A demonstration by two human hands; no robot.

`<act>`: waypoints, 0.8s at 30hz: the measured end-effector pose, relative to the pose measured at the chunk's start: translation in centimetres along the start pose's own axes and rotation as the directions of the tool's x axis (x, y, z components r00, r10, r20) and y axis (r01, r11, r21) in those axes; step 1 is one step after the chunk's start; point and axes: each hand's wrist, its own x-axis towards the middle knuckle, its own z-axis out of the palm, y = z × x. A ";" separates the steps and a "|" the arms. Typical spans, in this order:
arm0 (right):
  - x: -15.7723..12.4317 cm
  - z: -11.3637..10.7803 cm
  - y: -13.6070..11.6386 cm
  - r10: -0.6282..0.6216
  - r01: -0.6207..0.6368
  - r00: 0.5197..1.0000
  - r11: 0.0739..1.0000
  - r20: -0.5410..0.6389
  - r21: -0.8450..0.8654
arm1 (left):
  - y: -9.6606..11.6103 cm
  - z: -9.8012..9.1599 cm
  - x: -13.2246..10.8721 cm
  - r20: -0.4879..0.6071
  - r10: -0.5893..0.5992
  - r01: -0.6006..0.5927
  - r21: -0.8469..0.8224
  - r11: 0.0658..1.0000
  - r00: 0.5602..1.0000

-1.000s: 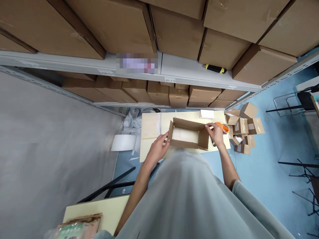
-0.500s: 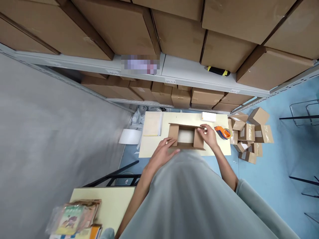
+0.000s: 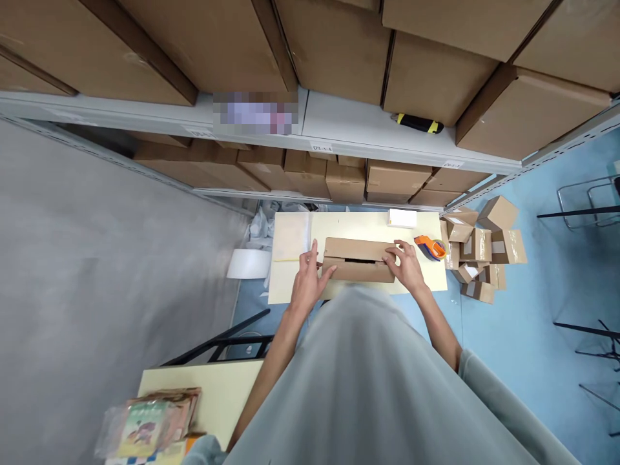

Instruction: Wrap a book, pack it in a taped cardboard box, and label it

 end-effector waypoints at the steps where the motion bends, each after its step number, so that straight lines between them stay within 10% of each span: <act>1: -0.3 0.6 0.0 0.006 -0.006 1.000 1.000 -0.016 -0.010 | -0.1 0.2 0.3 0.018 0.021 -0.021 0.008 1.000 1.000; 9: -0.8 0.9 4.0 -0.009 0.006 0.986 1.000 -0.164 -0.019 | -0.9 1.6 1.1 0.092 0.039 -0.036 -0.040 0.999 0.995; 17: 0.5 -3.4 15.5 0.505 -0.539 0.837 0.829 -0.211 -0.152 | -0.9 2.2 2.1 0.068 0.028 -0.025 -0.047 0.999 0.997; 24: 1.2 -1.9 17.2 0.546 -0.578 0.804 0.810 -0.236 -0.097 | -1.0 2.8 2.9 0.030 -0.003 0.005 -0.082 0.997 1.000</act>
